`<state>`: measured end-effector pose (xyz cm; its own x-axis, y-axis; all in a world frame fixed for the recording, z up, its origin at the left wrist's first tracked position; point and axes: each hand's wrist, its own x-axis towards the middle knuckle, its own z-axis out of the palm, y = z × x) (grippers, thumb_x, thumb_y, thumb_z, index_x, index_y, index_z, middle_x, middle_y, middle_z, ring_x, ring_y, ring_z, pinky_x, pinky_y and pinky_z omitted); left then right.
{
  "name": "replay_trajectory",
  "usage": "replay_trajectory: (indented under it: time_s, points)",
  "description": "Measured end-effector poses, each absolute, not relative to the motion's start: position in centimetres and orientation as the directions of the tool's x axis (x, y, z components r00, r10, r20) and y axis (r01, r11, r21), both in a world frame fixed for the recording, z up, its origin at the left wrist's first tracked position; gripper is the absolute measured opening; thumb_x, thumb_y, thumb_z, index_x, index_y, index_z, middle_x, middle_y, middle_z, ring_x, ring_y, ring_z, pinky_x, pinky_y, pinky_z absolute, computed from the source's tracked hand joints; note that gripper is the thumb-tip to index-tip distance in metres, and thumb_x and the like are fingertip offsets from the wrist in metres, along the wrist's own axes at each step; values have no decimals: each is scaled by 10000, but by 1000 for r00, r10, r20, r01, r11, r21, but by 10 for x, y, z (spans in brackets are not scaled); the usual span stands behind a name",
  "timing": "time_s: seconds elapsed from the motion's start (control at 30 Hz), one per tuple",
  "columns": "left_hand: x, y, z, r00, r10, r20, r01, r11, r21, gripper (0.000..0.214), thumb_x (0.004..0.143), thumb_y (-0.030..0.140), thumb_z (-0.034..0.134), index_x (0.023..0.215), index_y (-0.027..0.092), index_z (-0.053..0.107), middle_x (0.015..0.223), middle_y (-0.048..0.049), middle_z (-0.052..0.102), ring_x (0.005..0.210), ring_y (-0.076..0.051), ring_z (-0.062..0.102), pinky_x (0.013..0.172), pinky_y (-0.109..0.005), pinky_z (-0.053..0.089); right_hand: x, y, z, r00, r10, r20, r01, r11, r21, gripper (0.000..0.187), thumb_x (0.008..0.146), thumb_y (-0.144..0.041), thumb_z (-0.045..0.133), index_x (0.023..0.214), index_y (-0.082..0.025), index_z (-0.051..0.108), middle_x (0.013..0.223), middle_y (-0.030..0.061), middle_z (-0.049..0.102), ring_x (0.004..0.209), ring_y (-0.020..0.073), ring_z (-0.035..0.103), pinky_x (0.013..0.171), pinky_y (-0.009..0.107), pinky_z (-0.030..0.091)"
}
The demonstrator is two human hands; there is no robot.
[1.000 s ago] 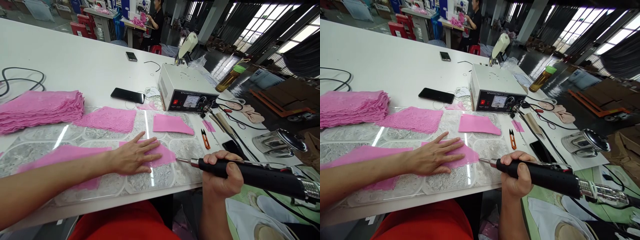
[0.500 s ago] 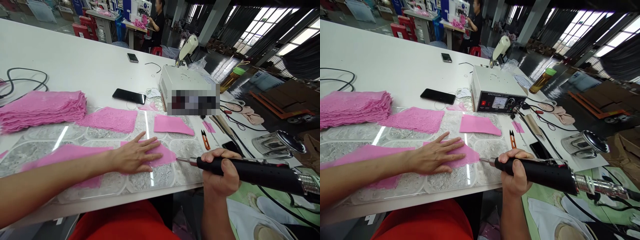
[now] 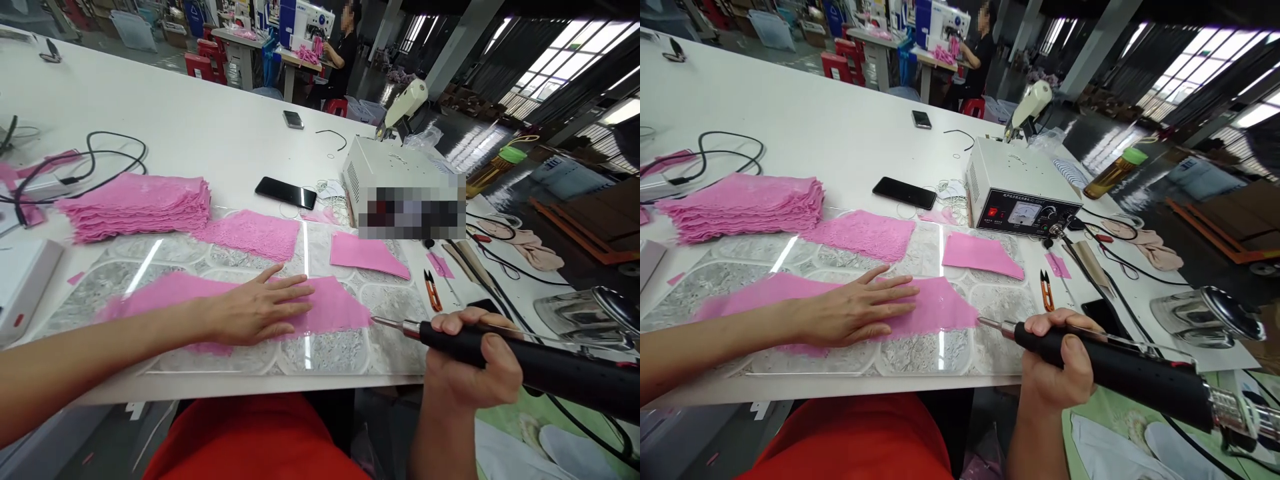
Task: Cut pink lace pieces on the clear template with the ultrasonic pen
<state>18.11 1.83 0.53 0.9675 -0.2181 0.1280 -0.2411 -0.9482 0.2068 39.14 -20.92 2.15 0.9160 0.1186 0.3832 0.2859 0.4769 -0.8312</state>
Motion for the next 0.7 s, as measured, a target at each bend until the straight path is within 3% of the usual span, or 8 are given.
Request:
replay_trajectory:
  time_s: [0.23, 0.4, 0.7]
  points:
    - [237, -16, 5, 915, -359, 185, -395, -893, 217, 331, 1023, 347, 442, 1262, 210, 625, 1483, -54, 476, 1430, -227, 361, 1231, -473, 99, 395, -218, 17, 908, 134, 398, 288, 491, -822, 152, 608, -239, 519, 742, -185, 568, 686, -29, 502, 477, 85, 483, 443, 252, 430]
    - [269, -25, 1, 908, -405, 105, -418, -861, 290, 361, 1020, 335, 451, 1343, 217, 561, 1466, -49, 499, 1426, -253, 365, 1215, -517, 110, 393, -222, 15, 907, 116, 405, 292, 520, -803, 172, 614, -238, 525, 761, -178, 589, 701, -23, 531, 479, 85, 493, 450, 258, 446]
    - [274, -20, -3, 911, -411, 31, -399, -862, 313, 541, 1011, 454, 435, 1484, 198, 381, 1536, -82, 387, 1463, -292, 276, 1189, -575, -34, 396, -222, 9, 898, 142, 416, 260, 593, -762, 175, 664, -221, 556, 821, -182, 623, 739, -13, 580, 493, 90, 527, 459, 264, 466]
